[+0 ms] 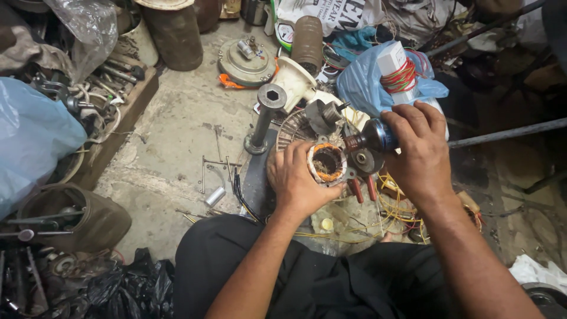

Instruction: The person disassembles fan motor components, wipes a bottle with a cloth, pours liquid from the bottle onto the motor stator and parts, and fits the motor components back together by hand.

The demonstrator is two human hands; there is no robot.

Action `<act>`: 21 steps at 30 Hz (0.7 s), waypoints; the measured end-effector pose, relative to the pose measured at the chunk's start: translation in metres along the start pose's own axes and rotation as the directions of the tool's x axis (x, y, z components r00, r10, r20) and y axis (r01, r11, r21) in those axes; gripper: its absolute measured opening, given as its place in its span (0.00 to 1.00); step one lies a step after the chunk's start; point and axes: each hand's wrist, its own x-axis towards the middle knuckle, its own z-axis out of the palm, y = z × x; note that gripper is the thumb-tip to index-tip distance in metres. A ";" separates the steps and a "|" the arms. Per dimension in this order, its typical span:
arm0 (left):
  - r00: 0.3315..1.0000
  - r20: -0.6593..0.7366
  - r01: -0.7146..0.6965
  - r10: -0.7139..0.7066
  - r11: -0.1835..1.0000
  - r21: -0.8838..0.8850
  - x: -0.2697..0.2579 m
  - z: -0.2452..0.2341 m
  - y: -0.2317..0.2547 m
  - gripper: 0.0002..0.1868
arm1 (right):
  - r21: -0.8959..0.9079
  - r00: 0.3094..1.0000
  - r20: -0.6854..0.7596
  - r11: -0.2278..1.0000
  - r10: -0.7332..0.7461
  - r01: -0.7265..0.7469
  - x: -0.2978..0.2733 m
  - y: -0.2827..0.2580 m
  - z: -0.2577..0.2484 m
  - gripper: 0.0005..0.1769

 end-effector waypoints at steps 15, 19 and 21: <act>1.000 0.012 0.022 -0.022 0.999 -0.032 0.000 0.003 -0.001 0.52 | -0.030 1.000 0.017 1.000 0.006 -0.006 0.002 -0.002 -0.003 0.39; 1.000 0.001 0.005 -0.005 0.998 -0.066 -0.001 0.003 -0.002 0.52 | -0.027 1.000 0.009 1.000 0.015 -0.014 0.002 -0.003 -0.002 0.38; 1.000 0.006 0.004 -0.004 0.998 -0.063 0.000 0.003 -0.001 0.52 | -0.035 1.000 0.018 0.999 0.008 -0.007 0.002 -0.002 -0.002 0.39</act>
